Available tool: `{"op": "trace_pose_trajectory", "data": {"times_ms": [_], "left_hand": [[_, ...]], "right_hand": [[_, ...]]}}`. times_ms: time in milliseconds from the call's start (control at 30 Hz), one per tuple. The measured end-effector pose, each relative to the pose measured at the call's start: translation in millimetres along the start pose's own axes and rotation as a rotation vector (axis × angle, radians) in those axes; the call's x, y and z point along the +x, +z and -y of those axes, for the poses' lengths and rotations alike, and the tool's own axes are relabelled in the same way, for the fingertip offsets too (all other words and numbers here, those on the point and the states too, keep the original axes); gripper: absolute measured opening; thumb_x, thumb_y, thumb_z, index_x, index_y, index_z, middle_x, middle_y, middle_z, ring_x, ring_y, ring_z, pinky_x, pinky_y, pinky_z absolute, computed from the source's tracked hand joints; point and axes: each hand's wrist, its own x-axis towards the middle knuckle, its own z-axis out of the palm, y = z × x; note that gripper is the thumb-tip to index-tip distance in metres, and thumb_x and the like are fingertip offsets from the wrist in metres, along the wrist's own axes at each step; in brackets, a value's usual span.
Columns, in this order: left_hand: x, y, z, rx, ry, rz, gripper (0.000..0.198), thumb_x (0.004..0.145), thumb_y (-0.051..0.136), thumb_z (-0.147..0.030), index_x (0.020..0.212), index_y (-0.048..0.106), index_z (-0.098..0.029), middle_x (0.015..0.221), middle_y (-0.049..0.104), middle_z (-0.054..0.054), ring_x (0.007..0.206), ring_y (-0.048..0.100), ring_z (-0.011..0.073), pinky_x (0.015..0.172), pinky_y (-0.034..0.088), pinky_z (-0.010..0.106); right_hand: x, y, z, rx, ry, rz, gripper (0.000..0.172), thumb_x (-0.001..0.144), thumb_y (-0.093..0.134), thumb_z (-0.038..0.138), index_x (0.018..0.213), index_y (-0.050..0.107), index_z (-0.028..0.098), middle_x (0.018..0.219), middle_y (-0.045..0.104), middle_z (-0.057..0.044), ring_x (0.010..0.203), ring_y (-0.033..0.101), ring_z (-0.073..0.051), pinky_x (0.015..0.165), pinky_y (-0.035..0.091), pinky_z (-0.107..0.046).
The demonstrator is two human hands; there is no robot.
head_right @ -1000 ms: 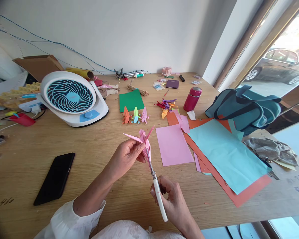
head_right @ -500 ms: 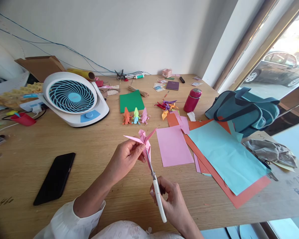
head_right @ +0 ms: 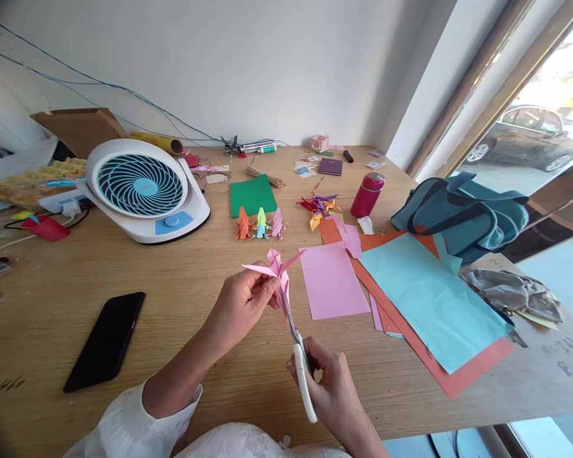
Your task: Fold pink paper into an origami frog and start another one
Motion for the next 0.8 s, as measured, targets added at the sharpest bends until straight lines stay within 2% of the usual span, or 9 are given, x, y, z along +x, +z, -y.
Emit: {"op": "trace_pose_trajectory", "data": {"times_ms": [100, 267, 433, 500, 600, 800], "left_hand": [[1, -1.7, 0, 0.028, 0.018, -0.034, 0.024, 0.092, 0.055, -0.038, 0.080, 0.060, -0.018, 0.070, 0.066, 0.002, 0.060, 0.064, 0.0131, 0.059, 0.054, 0.022], [5, -8.8, -2, -0.117, -0.033, -0.038, 0.026, 0.090, 0.057, -0.040, 0.081, 0.060, -0.016, 0.070, 0.067, 0.002, 0.059, 0.066, 0.0138, 0.059, 0.056, 0.024], [1, -17.1, 5, -0.240, -0.122, 0.008, 0.030, 0.086, 0.064, -0.044, 0.084, 0.063, -0.014, 0.073, 0.068, 0.002, 0.059, 0.064, 0.0111, 0.058, 0.057, 0.022], [-4, -20.1, 12, -0.254, -0.153, 0.031, 0.031, 0.085, 0.066, -0.045, 0.082, 0.064, -0.014, 0.073, 0.068, 0.002, 0.060, 0.063, 0.0106, 0.059, 0.056, 0.022], [-15, -22.6, 23, -0.275, -0.212, 0.042, 0.034, 0.083, 0.068, -0.047, 0.080, 0.065, -0.014, 0.073, 0.067, 0.001, 0.062, 0.062, 0.0103, 0.060, 0.055, 0.021], [-34, -19.4, 49, -0.288, -0.278, 0.060, 0.038, 0.080, 0.069, -0.051, 0.080, 0.064, -0.014, 0.072, 0.065, 0.000, 0.060, 0.058, 0.0091, 0.060, 0.052, 0.021]], "right_hand": [[-1, 0, 0, 0.004, 0.027, 0.025, 0.027, 0.088, 0.058, 0.039, 0.070, 0.054, 0.019, 0.062, 0.045, 0.003, 0.060, 0.040, -0.012, 0.057, 0.033, -0.024], [-10, -3, -8, -0.050, 0.045, 0.061, 0.029, 0.089, 0.057, 0.040, 0.070, 0.054, 0.018, 0.063, 0.045, 0.003, 0.062, 0.039, -0.012, 0.058, 0.033, -0.025], [-21, -26, -23, -0.228, 0.021, 0.131, 0.030, 0.087, 0.060, 0.039, 0.067, 0.049, 0.019, 0.060, 0.043, 0.005, 0.058, 0.036, -0.011, 0.054, 0.028, -0.024], [-22, -40, -28, -0.363, 0.018, 0.085, 0.029, 0.088, 0.058, 0.039, 0.068, 0.048, 0.020, 0.057, 0.044, 0.005, 0.054, 0.037, -0.011, 0.052, 0.027, -0.024], [-14, -62, -32, -0.606, 0.009, -0.050, 0.020, 0.089, 0.056, 0.038, 0.076, 0.052, 0.022, 0.063, 0.056, 0.003, 0.055, 0.047, -0.014, 0.054, 0.031, -0.025], [32, -84, -46, -0.938, -0.063, -0.144, 0.025, 0.095, 0.046, 0.044, 0.092, 0.059, 0.023, 0.079, 0.065, -0.004, 0.063, 0.058, -0.018, 0.058, 0.033, -0.028]]}}
